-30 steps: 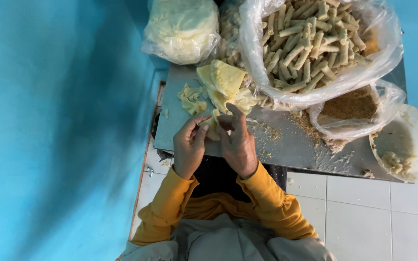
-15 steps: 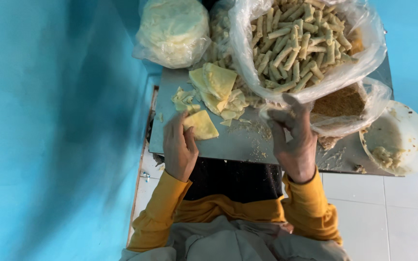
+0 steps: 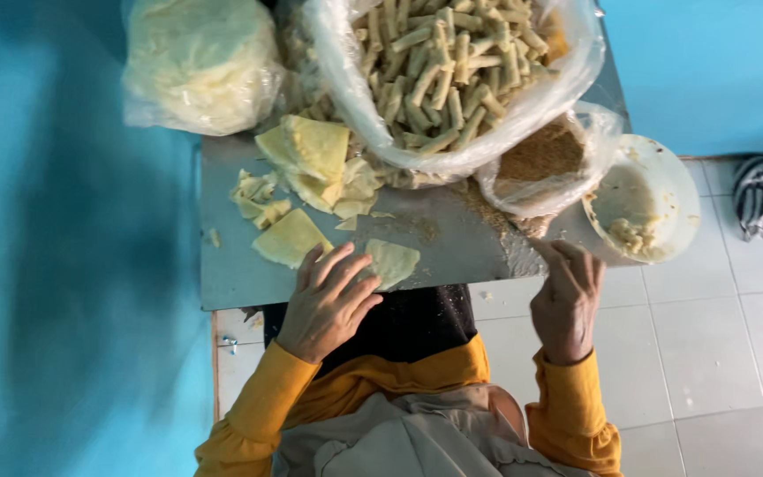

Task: The person sits at a small metal table and tears flat dough sheets by hand into small triangular pieces, placing the torn pieces onto the table and into a large plastic bag filled with similar dough pieces. They repeatedly pick up new sheets, tear them into smaller portions, and set the finished pieces aside with the pile.

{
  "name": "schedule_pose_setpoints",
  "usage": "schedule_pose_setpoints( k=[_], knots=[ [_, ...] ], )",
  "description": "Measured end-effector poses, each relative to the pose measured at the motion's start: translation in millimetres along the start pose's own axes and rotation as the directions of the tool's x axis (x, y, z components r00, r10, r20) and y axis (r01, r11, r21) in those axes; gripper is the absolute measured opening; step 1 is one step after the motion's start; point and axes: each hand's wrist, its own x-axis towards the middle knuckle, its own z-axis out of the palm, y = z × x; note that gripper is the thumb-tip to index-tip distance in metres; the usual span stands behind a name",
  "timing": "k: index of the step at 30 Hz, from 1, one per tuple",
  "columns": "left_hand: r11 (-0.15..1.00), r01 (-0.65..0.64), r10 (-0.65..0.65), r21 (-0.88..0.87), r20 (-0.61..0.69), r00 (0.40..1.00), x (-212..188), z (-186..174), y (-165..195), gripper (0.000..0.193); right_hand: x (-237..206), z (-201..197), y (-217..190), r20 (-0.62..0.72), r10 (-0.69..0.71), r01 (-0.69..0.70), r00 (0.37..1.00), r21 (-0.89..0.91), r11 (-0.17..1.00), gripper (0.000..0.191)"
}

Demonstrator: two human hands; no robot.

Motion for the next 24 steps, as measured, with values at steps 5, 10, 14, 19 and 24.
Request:
schedule_pose_setpoints(
  k=[5, 10, 14, 19, 24],
  knots=[
    [1.000, -0.016, 0.016, -0.020, 0.011, 1.000, -2, 3, 0, 0.021, -10, -1, 37, 0.031, 0.131, -0.122, 0.991, -0.195, 0.973, 0.065],
    [1.000, -0.024, 0.024, -0.016, 0.001, 1.000, -1, 4, 1, 0.021, -13, 8, 46, 0.084, 0.140, -0.114, 0.987, -0.258, 0.959, 0.069],
    [0.999, -0.033, 0.033, -0.024, -0.007, 0.999, 1, 4, 1, 0.022, -23, 5, 48, 0.122, 0.151, -0.130, 0.981, -0.161, 0.978, 0.073],
    [0.999, -0.046, 0.046, -0.029, -0.013, 0.999, 2, 2, 1, 0.024, -27, -2, 66, 0.120, 0.118, -0.125, 0.986, 0.052, 0.991, 0.072],
    [0.998, -0.049, 0.048, -0.037, -0.020, 0.999, 2, 0, 1, 0.023, -30, 7, 74, 0.068, 0.197, -0.181, 0.978, -0.199, 0.963, 0.078]
  ],
)
